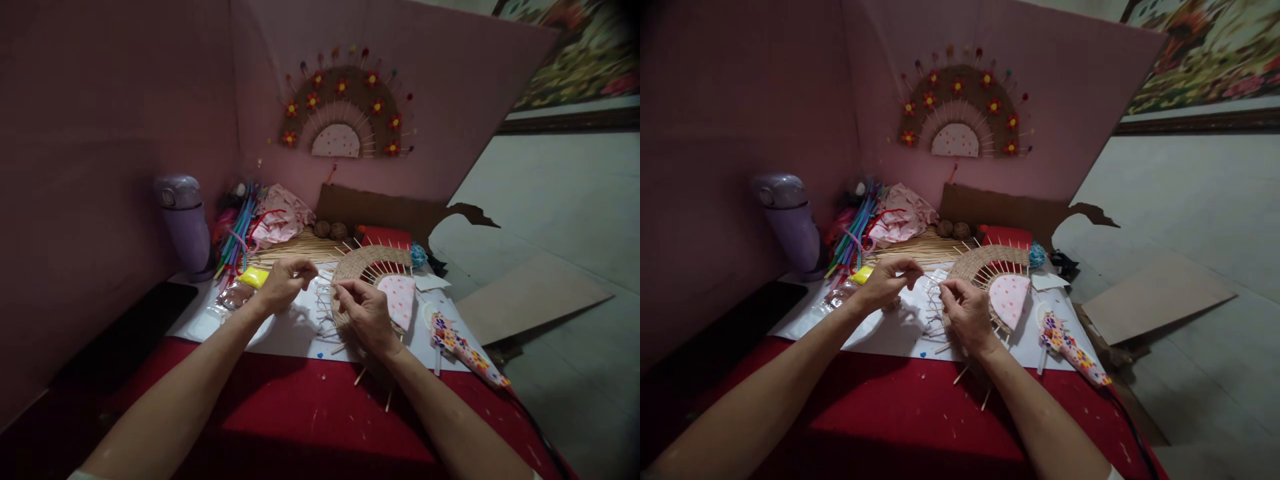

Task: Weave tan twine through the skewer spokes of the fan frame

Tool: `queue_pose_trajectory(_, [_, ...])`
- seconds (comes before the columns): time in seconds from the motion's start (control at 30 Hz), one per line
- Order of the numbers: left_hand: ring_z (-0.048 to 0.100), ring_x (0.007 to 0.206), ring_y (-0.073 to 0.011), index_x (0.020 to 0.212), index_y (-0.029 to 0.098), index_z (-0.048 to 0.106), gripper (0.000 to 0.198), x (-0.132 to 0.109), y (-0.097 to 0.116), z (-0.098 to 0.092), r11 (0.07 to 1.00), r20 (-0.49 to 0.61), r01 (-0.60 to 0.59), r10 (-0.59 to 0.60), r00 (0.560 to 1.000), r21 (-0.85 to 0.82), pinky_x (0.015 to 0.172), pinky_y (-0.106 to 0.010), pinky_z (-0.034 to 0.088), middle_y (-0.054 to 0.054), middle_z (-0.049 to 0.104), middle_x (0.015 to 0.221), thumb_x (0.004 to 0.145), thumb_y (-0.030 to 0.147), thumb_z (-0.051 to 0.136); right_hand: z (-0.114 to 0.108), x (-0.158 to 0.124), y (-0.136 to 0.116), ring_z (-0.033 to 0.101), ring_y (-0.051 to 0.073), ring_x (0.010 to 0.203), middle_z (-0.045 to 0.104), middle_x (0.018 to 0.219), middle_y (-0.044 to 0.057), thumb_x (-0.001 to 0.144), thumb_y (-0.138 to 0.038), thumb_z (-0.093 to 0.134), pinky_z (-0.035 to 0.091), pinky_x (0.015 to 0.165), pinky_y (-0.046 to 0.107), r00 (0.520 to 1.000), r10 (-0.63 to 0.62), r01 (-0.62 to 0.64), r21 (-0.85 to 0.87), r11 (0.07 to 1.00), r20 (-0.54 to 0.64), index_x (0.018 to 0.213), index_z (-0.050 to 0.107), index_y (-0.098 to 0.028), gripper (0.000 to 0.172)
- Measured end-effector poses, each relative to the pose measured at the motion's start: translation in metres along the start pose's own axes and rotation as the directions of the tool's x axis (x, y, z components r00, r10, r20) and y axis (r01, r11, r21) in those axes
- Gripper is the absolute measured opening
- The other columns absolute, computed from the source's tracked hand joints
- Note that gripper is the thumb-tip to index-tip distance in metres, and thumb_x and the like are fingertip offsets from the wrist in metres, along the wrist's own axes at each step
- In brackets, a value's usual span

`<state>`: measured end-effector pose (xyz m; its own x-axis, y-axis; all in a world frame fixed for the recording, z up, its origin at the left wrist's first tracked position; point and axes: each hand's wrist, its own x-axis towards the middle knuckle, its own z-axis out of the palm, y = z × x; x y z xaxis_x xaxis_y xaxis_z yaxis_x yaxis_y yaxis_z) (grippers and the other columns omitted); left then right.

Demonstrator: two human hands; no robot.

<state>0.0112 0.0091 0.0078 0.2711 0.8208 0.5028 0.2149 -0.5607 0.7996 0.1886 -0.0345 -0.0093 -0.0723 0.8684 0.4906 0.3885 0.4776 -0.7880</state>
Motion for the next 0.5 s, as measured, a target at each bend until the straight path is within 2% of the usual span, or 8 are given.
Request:
queue_pose_trajectory(0.17, [0.046, 0.047, -0.0072, 0.067, 0.013, 0.061, 0.009, 0.001, -0.002, -0.001, 0.999, -0.013, 0.001, -0.001, 1.0, 0.045, 0.049, -0.02, 0.038, 0.003, 0.052, 0.052, 0.072, 0.014, 0.053, 0.001, 0.0, 0.001, 0.057, 0.011, 0.053, 0.061, 0.067, 0.001, 0.08, -0.031, 0.054, 0.045, 0.052, 0.022, 0.999, 0.023, -0.021, 0.06, 0.998, -0.047, 0.082, 0.06, -0.015, 0.017])
queue_pose_trajectory(0.27, [0.052, 0.053, -0.0098, 0.071, 0.014, 0.064, 0.011, 0.002, -0.004, -0.004, 0.991, -0.01, 0.016, -0.015, 1.0, 0.135, 0.054, -0.022, 0.042, 0.0, 0.058, 0.056, 0.072, 0.014, 0.053, 0.0, 0.0, 0.005, 0.059, 0.011, 0.055, 0.062, 0.072, 0.002, 0.08, -0.028, 0.053, 0.046, 0.054, 0.023, 0.999, 0.002, 0.0, 0.039, 0.999, -0.051, 0.088, 0.06, -0.016, 0.016])
queue_pose_trajectory(0.33, [0.057, 0.068, -0.0132, 0.076, 0.015, 0.067, 0.014, 0.003, -0.003, -0.007, 0.968, -0.088, -0.03, 0.053, 0.995, 0.248, 0.064, -0.025, 0.045, -0.004, 0.064, 0.071, 0.074, 0.014, 0.053, -0.001, -0.001, 0.007, 0.059, 0.011, 0.056, 0.063, 0.075, 0.003, 0.081, -0.025, 0.052, 0.046, 0.055, 0.023, 0.998, -0.032, 0.031, -0.019, 0.999, -0.05, 0.089, 0.061, -0.016, 0.015])
queue_pose_trajectory(0.4, [0.057, 0.083, -0.0162, 0.082, 0.015, 0.068, 0.016, 0.002, 0.001, -0.007, 0.939, -0.196, -0.096, 0.168, 0.966, 0.331, 0.075, -0.029, 0.044, -0.008, 0.065, 0.088, 0.076, 0.016, 0.053, -0.002, -0.001, 0.008, 0.06, 0.012, 0.061, 0.064, 0.077, 0.003, 0.081, -0.022, 0.052, 0.046, 0.058, 0.024, 0.995, -0.095, 0.089, -0.111, 0.99, -0.045, 0.088, 0.063, -0.017, 0.014])
queue_pose_trajectory(0.47, [0.057, 0.086, -0.0164, 0.084, 0.015, 0.068, 0.016, 0.0, 0.007, -0.003, 0.95, -0.231, -0.132, 0.2, 0.952, 0.281, 0.077, -0.029, 0.044, -0.009, 0.065, 0.092, 0.076, 0.019, 0.054, -0.003, -0.001, 0.007, 0.06, 0.014, 0.069, 0.064, 0.079, 0.004, 0.08, -0.017, 0.051, 0.046, 0.063, 0.026, 0.982, -0.186, 0.177, -0.195, 0.965, -0.027, 0.087, 0.064, -0.018, 0.015])
queue_pose_trajectory(0.5, [0.058, 0.082, -0.0152, 0.083, 0.014, 0.068, 0.015, -0.001, 0.01, 0.0, 0.974, -0.191, -0.119, 0.157, 0.969, 0.195, 0.073, -0.027, 0.045, -0.008, 0.066, 0.088, 0.076, 0.02, 0.055, -0.003, -0.001, 0.006, 0.06, 0.014, 0.073, 0.064, 0.08, 0.004, 0.08, -0.015, 0.05, 0.046, 0.066, 0.026, 0.973, -0.232, 0.222, -0.225, 0.949, -0.016, 0.087, 0.064, -0.018, 0.016])
